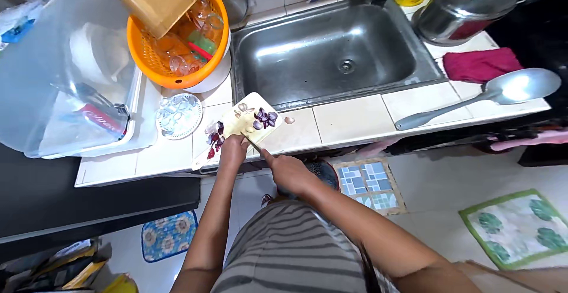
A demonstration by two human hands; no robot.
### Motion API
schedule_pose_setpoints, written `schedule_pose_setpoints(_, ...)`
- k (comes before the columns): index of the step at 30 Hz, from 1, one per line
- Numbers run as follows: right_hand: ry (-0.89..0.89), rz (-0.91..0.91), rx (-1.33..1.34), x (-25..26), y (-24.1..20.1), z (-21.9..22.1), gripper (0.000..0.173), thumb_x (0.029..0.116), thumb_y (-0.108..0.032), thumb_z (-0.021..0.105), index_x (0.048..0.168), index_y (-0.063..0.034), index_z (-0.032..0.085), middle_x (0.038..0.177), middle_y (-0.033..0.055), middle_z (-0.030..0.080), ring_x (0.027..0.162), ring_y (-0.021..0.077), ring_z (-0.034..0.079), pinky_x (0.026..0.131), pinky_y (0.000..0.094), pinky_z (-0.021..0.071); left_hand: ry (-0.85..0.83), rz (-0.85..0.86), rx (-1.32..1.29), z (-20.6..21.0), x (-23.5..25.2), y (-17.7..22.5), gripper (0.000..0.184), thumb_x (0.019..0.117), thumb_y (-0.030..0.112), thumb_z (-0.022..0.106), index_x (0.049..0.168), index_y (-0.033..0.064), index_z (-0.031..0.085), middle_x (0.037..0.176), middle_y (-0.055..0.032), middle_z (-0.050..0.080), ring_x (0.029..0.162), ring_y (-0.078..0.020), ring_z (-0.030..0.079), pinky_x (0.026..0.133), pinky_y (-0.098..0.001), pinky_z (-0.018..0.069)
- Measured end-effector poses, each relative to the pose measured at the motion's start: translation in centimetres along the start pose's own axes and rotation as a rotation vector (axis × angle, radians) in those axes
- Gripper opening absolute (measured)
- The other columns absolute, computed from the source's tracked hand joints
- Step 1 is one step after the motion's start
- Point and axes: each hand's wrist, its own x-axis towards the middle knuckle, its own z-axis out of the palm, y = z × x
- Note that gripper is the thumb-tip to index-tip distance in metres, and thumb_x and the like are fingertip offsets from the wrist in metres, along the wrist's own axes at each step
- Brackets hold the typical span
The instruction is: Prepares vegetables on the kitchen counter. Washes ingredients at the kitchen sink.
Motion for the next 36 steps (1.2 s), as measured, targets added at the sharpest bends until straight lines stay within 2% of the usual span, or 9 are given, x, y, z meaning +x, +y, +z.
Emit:
schedule_pose_setpoints(6, 0.045, 0.014, -0.023, 0.1, -0.1, 0.7, 0.054, 0.1091, -0.005, 0.033, 0.163, -0.0109, 0.027, 0.136, 0.0303, 0.058, 0.13, 0.0447, 0.056, 0.106, 0.0571, 0.0436, 0.107, -0.018, -0.067, 0.9, -0.4, -0.3, 0.024, 0.1021, 0.009, 0.058, 0.113, -0.0086, 0.071, 0.111, -0.0283, 0.069, 0.11, -0.0422, 0.066, 0.101, -0.0548, 0.0478)
schedule_pose_setpoints(12, 0.107, 0.01, 0.019, -1.5, 0.5, 0.7, 0.054, 0.1115, -0.013, 0.034, 0.165, -0.0142, 0.022, 0.136, 0.0294, 0.059, 0.128, 0.0437, 0.057, 0.106, 0.0555, 0.0433, 0.146, -0.124, -0.079, 0.4, 0.5, -0.2, 0.028, 0.104, 0.012, 0.057, 0.121, -0.0063, 0.068, 0.119, -0.028, 0.067, 0.118, -0.0416, 0.063, 0.106, -0.0538, 0.0455)
schedule_pose_setpoints(17, 0.183, -0.009, 0.053, -2.6, 1.3, 0.6, 0.05, 0.1122, -0.017, 0.035, 0.162, -0.0128, 0.032, 0.134, 0.0285, 0.061, 0.126, 0.0428, 0.059, 0.106, 0.0534, 0.0437, 0.152, -0.075, -0.095, -0.2, 2.4, -0.1, 0.029, 0.1037, 0.012, 0.058, 0.123, -0.0064, 0.068, 0.119, -0.0283, 0.067, 0.117, -0.0421, 0.063, 0.105, -0.0555, 0.0455)
schedule_pose_setpoints(22, 0.226, -0.014, 0.132, -2.9, 2.4, 0.7, 0.049, 0.1122, -0.017, 0.035, 0.161, -0.0101, 0.033, 0.135, 0.0282, 0.061, 0.128, 0.0418, 0.058, 0.109, 0.053, 0.0419, 0.151, 0.028, -0.176, -0.6, 3.3, 0.0, 0.038, 0.1069, 0.007, 0.048, 0.143, -0.0035, 0.054, 0.127, -0.0271, 0.066, 0.118, -0.0428, 0.064, 0.105, -0.0571, 0.0466)
schedule_pose_setpoints(24, 0.232, -0.011, 0.148, -3.0, 2.7, 0.8, 0.049, 0.1123, -0.017, 0.035, 0.161, -0.0097, 0.033, 0.135, 0.0282, 0.061, 0.128, 0.0417, 0.058, 0.11, 0.0525, 0.0416, 0.155, 0.013, -0.154, -0.9, 2.8, 0.4, 0.035, 0.107, 0.006, 0.047, 0.14, -0.0032, 0.056, 0.128, -0.0263, 0.065, 0.118, -0.0421, 0.064, 0.105, -0.0569, 0.0468)
schedule_pose_setpoints(28, 0.242, 0.003, 0.18, -3.2, 3.2, 0.7, 0.049, 0.1125, -0.018, 0.035, 0.16, -0.0084, 0.034, 0.136, 0.0278, 0.061, 0.13, 0.0415, 0.057, 0.111, 0.052, 0.0407, 0.194, -0.037, -0.064, -0.7, 1.6, 0.6, 0.027, 0.1023, 0.018, 0.062, 0.115, -0.0033, 0.071, 0.114, -0.0263, 0.068, 0.111, -0.0428, 0.065, 0.098, -0.0595, 0.0482)
schedule_pose_setpoints(31, 0.256, -0.002, 0.196, -3.1, 3.3, 0.8, 0.049, 0.1123, -0.018, 0.035, 0.16, -0.0086, 0.035, 0.135, 0.0281, 0.062, 0.128, 0.0418, 0.058, 0.11, 0.0526, 0.0412, 0.12, -0.083, -0.034, 0.2, 1.3, 0.8, 0.037, 0.0993, 0.03, 0.068, 0.115, -0.0035, 0.071, 0.115, -0.0264, 0.068, 0.113, -0.0425, 0.064, 0.1, -0.059, 0.0477)
schedule_pose_setpoints(33, 0.256, -0.008, 0.201, -3.0, 3.3, 0.9, 0.049, 0.1123, -0.018, 0.036, 0.16, -0.0089, 0.034, 0.134, 0.028, 0.062, 0.128, 0.0419, 0.059, 0.11, 0.0531, 0.0415, 0.109, -0.105, -0.044, 0.7, 1.2, 1.0, 0.036, 0.1007, 0.028, 0.066, 0.118, -0.0037, 0.07, 0.119, -0.0263, 0.067, 0.115, -0.0423, 0.063, 0.101, -0.0582, 0.047)
schedule_pose_setpoints(36, 0.256, -0.015, 0.206, -2.8, 3.2, 1.0, 0.049, 0.1123, -0.018, 0.036, 0.161, -0.0097, 0.032, 0.134, 0.0277, 0.062, 0.127, 0.0416, 0.059, 0.11, 0.0528, 0.0417, 0.099, -0.136, -0.045, 0.9, 1.1, 1.5, 0.028, 0.1033, 0.018, 0.058, 0.114, -0.0043, 0.071, 0.115, -0.026, 0.069, 0.113, -0.0414, 0.065, 0.1, -0.0569, 0.0484)
